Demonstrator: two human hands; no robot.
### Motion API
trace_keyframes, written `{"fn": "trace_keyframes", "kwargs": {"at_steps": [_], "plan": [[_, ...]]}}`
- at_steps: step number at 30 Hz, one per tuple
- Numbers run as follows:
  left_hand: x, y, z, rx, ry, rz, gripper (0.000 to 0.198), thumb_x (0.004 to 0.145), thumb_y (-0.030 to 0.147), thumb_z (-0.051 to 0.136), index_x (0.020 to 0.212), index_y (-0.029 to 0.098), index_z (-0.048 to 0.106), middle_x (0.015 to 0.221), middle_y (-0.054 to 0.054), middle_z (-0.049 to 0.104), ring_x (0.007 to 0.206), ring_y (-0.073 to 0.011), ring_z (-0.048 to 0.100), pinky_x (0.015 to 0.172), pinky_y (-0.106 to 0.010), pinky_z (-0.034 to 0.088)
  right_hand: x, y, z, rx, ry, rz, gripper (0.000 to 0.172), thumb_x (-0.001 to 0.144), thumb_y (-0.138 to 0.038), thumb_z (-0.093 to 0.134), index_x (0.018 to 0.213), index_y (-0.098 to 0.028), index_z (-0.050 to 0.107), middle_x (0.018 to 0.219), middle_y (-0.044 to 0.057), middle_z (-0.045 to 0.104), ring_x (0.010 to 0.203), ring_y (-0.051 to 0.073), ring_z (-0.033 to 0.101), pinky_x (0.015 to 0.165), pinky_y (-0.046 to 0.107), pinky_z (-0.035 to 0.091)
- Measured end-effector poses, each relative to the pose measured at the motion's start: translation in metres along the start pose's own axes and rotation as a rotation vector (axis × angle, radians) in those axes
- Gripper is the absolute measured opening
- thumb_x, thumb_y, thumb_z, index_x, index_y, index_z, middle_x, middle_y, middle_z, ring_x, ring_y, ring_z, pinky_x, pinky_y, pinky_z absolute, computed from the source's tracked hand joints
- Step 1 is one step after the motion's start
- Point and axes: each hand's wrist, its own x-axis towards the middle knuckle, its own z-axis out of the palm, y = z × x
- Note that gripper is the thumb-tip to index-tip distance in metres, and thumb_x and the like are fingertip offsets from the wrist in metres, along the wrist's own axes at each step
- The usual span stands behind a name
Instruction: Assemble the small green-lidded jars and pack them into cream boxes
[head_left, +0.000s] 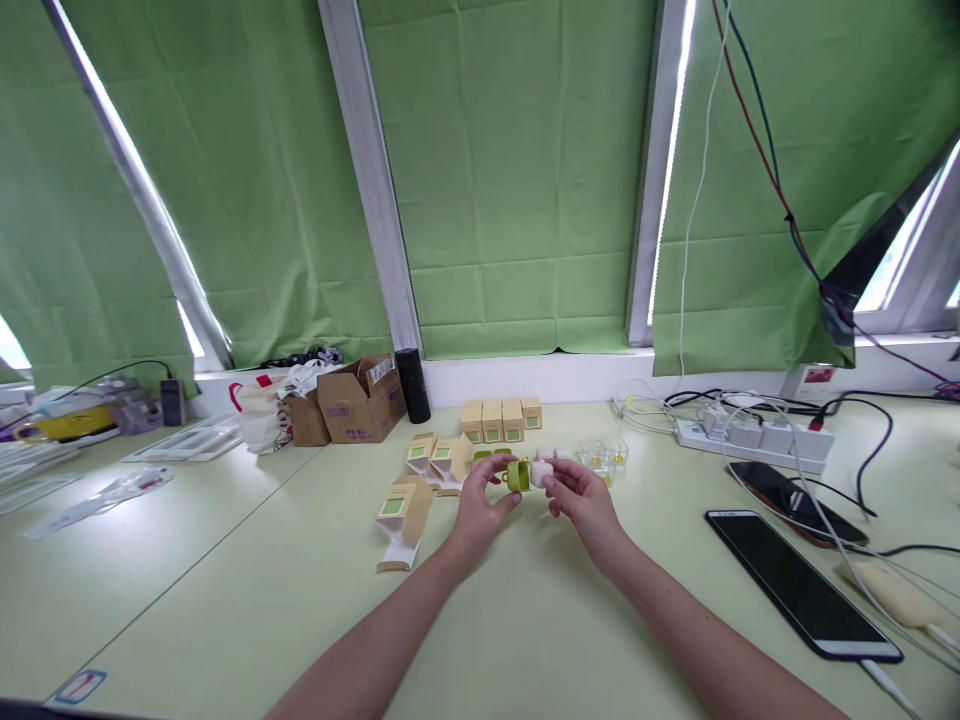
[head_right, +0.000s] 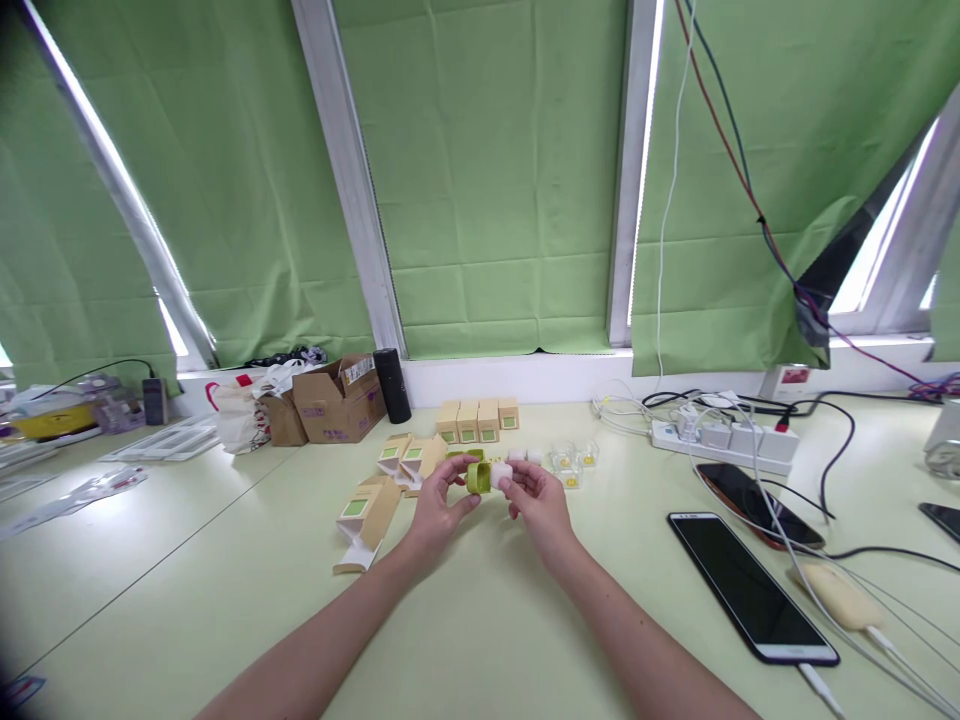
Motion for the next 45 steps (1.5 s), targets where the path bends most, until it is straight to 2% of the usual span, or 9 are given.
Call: {"fn": "trace_keyframes", "kwargs": {"at_steps": [11, 20, 26, 33, 45], "plan": [[-0.0028, 0.0042, 0.0011, 0.126, -0.026, 0.058, 0.051, 0.069, 0.008, 0.075, 0.117, 0.025, 0.07, 0.121, -0.008, 0.065, 0.113, -0.0267, 0.062, 0.096, -0.042, 0.049, 0.0025, 0.0038, -0.0017, -0.188, -0.038, -0.097, 0.054, 0.061, -0.06, 0.089, 0.092, -0.018, 0.077, 0.084, 0.009, 0.076, 0.065, 0.019, 0.061, 0.046, 0.027, 0.044], [-0.0046, 0.0052, 0.0016, 0.103, -0.027, 0.07, 0.052, 0.068, 0.008, 0.077, 0.117, 0.026, 0.071, 0.119, -0.007, 0.063, 0.114, -0.0272, 0.06, 0.098, -0.043, 0.049, 0.0037, 0.0064, -0.0029, -0.202, -0.023, -0.088, 0.056, 0.059, -0.062, 0.089, 0.089, -0.016, 0.077, 0.081, 0.01, 0.077, 0.064, 0.02, 0.062, 0.047, 0.028, 0.044], [-0.0042, 0.0062, 0.0008, 0.121, -0.034, 0.078, 0.051, 0.069, 0.01, 0.078, 0.116, 0.026, 0.072, 0.12, -0.008, 0.063, 0.116, -0.0279, 0.059, 0.097, -0.043, 0.05, 0.0019, 0.0035, -0.003, -0.202, -0.063, -0.074, 0.054, 0.063, -0.061, 0.088, 0.09, -0.016, 0.077, 0.082, 0.01, 0.077, 0.062, 0.018, 0.059, 0.049, 0.028, 0.044], [-0.0037, 0.0046, 0.0012, 0.145, -0.024, 0.091, 0.049, 0.068, 0.013, 0.083, 0.114, 0.026, 0.074, 0.117, -0.008, 0.064, 0.112, -0.0273, 0.06, 0.093, -0.042, 0.051, 0.0011, 0.0035, -0.0013, -0.197, -0.055, -0.074, 0.056, 0.063, -0.064, 0.087, 0.089, -0.015, 0.077, 0.075, 0.007, 0.074, 0.055, 0.013, 0.052, 0.05, 0.028, 0.044], [-0.0058, 0.0084, 0.002, 0.118, -0.031, 0.069, 0.048, 0.068, 0.017, 0.086, 0.114, 0.026, 0.073, 0.117, -0.008, 0.063, 0.109, -0.0259, 0.06, 0.093, -0.041, 0.051, -0.0009, 0.0052, 0.0001, -0.21, -0.04, -0.069, 0.063, 0.065, -0.071, 0.084, 0.091, -0.014, 0.077, 0.064, 0.001, 0.064, 0.052, 0.013, 0.05, 0.05, 0.028, 0.044]]}}
